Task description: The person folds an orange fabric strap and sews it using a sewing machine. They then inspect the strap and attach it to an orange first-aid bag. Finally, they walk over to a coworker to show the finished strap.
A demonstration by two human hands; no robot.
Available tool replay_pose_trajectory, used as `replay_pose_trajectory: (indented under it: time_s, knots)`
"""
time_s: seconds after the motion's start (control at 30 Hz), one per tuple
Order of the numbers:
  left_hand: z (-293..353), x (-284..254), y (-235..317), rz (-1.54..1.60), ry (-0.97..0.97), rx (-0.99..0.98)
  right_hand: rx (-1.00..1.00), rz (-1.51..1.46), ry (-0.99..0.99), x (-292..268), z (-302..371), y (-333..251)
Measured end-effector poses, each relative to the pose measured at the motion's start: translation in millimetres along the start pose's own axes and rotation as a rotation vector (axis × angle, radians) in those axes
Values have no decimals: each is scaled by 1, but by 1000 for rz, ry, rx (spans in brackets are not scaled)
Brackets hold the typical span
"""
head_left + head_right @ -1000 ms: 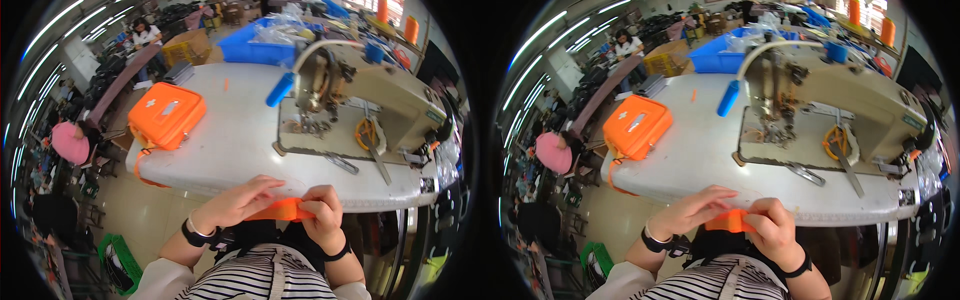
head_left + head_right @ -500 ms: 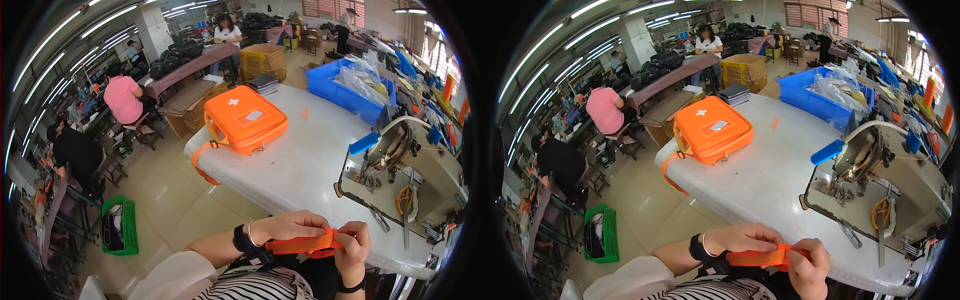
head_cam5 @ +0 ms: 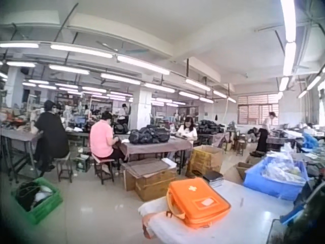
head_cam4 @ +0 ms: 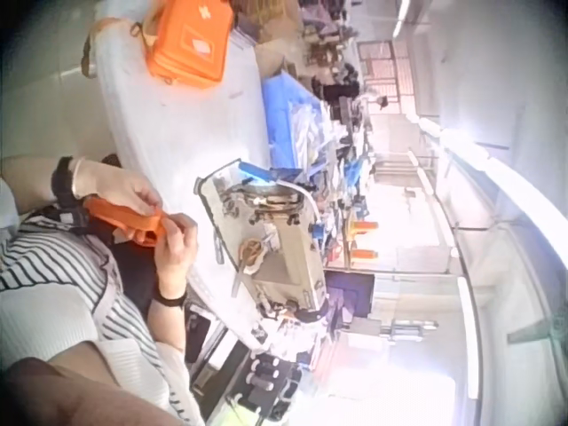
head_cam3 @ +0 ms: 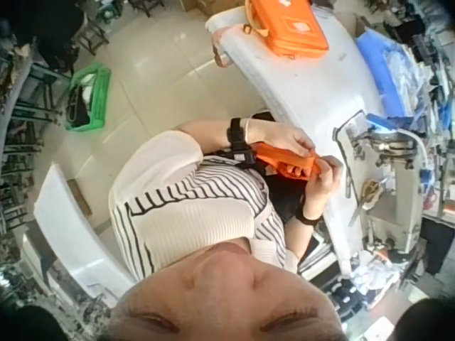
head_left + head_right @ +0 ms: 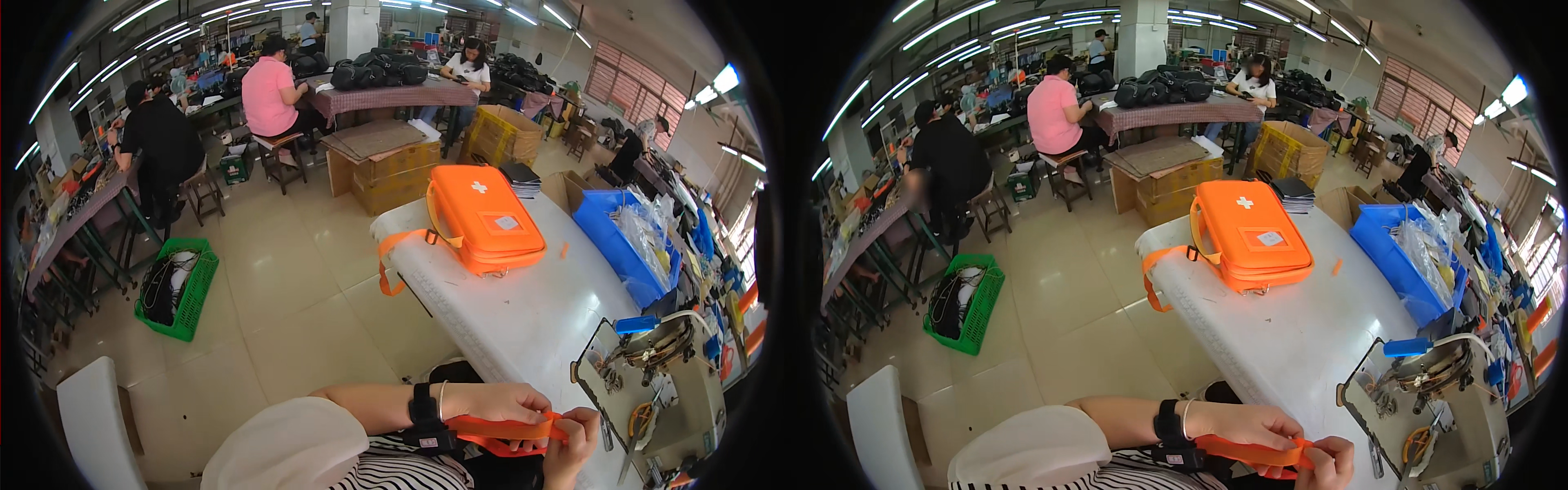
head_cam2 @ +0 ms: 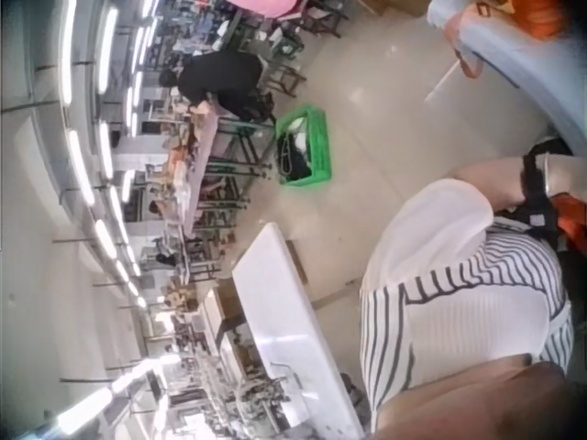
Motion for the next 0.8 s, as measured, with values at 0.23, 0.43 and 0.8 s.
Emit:
replay_pose_trajectory:
  time_s: [0.23,0.43,0.8]
  knots:
    - [21,-16,-1,-1214,781,270,393,-304,-58,27,-24,-19]
    - [33,-14,20,-1393,906,416,385,-256,-34,40,-47,-22]
    - [-10,-28,24,-532,444,2,530,-283,1,4,-33,6]
Point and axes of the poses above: each hand's wrist, its own z-axis away from the middle knuckle, its own x-axis out of the palm, y = z × x, the point moved 2 cm from there along -z, towards the middle knuckle, and after that the axes turned 14 degrees about -z, right-handed, at the moved point
